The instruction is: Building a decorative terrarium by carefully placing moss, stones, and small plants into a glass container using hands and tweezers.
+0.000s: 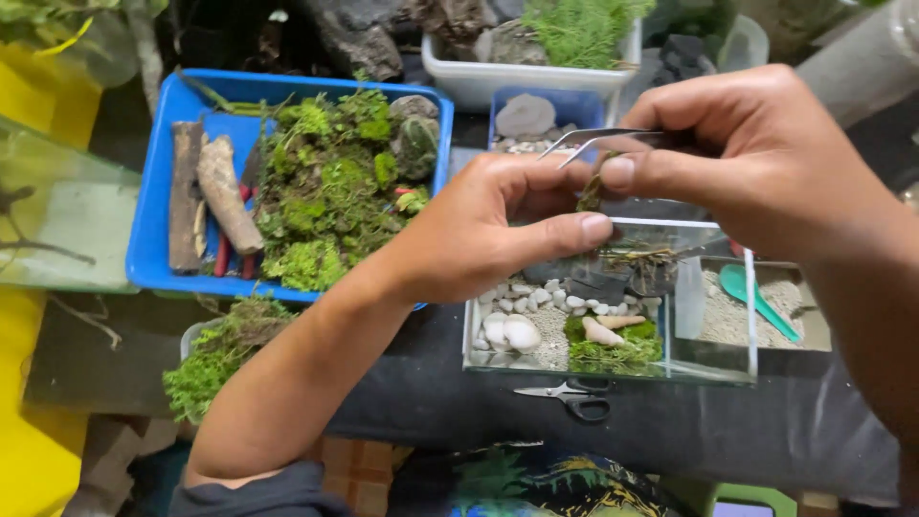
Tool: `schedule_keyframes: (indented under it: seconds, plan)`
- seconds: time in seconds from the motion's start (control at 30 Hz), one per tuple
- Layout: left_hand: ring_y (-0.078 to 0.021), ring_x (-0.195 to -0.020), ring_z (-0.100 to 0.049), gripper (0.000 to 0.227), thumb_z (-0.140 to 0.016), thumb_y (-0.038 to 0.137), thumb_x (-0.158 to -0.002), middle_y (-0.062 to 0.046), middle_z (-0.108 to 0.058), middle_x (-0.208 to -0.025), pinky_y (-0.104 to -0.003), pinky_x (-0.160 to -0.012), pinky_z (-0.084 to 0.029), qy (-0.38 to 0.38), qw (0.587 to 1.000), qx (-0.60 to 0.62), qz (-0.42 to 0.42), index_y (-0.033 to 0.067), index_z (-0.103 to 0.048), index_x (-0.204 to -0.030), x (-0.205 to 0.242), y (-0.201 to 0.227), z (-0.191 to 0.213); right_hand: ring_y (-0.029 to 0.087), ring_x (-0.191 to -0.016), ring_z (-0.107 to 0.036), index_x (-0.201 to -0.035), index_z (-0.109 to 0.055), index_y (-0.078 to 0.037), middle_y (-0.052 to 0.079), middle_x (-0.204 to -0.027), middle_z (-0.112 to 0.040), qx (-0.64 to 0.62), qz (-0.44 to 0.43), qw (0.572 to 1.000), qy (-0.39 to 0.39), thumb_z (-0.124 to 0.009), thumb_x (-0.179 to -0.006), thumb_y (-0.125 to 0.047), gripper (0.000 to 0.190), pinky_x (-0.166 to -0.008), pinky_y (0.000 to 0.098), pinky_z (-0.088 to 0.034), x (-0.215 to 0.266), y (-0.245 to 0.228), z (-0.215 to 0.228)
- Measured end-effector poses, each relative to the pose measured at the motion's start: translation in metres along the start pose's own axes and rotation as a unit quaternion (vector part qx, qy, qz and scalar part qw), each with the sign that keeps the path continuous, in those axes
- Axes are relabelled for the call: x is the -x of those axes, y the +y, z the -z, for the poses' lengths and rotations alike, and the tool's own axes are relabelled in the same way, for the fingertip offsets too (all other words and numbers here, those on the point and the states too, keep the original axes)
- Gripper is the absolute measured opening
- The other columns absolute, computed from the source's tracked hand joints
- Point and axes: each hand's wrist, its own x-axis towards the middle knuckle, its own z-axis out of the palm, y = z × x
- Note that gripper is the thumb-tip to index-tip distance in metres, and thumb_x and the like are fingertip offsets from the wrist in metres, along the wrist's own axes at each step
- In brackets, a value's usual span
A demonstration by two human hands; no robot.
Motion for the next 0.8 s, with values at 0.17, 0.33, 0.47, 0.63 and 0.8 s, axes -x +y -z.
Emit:
schedule_keyframes:
  seconds: [0.17, 0.33, 0.47, 0.63, 0.8]
  plan:
    - [-0.0284, -0.078, -0.078, 0.022, -0.066, 0.015, -0.098, -0.022, -0.077, -0.096, -0.039, -0.075, -0.070, 0.043, 0.988, 0.144, 0.047, -0.0047, -0.069, -0.107, -0.017, -0.022, -0.014, 0.011, -0.079, -0.060, -0.117, -0.068, 0.001, 0.005, -0.093, -0.070, 0.029, -0.018, 0.997, 0.066, -0.065, -0.099, -0.014, 0.024, -0.065, 0.0246, -0.046, 0.016, 0.018, 0.008]
    - [-0.0384, -0.084, -0.079, 0.034, -0.057, 0.023, -0.098, -0.032, -0.076, -0.107, -0.042, -0.078, -0.068, 0.172, 0.952, 0.205, 0.148, -0.0016, -0.064, -0.119, -0.019, -0.018, -0.022, 0.016, -0.080, -0.053, -0.119, -0.066, 0.001, 0.008, -0.090, -0.062, 0.151, -0.002, 0.972, 0.180, -0.063, -0.109, -0.015, 0.019, -0.073, 0.0312, -0.041, 0.064, 0.041, -0.003]
    - [-0.0358, -0.104, -0.075, 0.041, -0.044, 0.030, -0.104, -0.026, -0.072, -0.124, -0.040, -0.088, -0.063, 0.225, 0.927, 0.270, 0.135, 0.0040, -0.057, -0.133, -0.015, -0.014, -0.031, 0.019, -0.076, -0.062, -0.119, -0.073, 0.002, 0.011, -0.096, -0.072, 0.242, 0.009, 0.937, 0.252, -0.071, -0.102, -0.007, 0.019, -0.074, 0.0314, -0.049, 0.096, 0.049, -0.028]
    - [-0.0309, -0.121, -0.067, 0.047, -0.037, 0.037, -0.108, -0.026, -0.063, -0.142, -0.042, -0.106, -0.053, 0.201, 0.925, 0.312, 0.078, 0.0074, -0.049, -0.142, -0.005, -0.023, -0.043, 0.028, -0.094, -0.073, -0.110, -0.077, 0.007, 0.018, -0.107, -0.077, 0.301, 0.085, 0.904, 0.293, -0.075, -0.101, 0.000, 0.012, -0.088, 0.0368, -0.053, 0.099, 0.047, -0.046]
    - [-0.0277, -0.128, -0.061, 0.055, -0.037, 0.042, -0.106, -0.022, -0.058, -0.148, -0.039, -0.114, -0.047, 0.180, 0.934, 0.303, 0.064, 0.0084, -0.043, -0.150, 0.002, -0.022, -0.048, 0.028, -0.075, -0.063, -0.106, -0.076, 0.011, 0.020, -0.097, -0.075, 0.310, 0.145, 0.892, 0.296, -0.076, -0.102, 0.004, 0.008, -0.072, 0.0366, -0.048, 0.091, 0.049, -0.049]
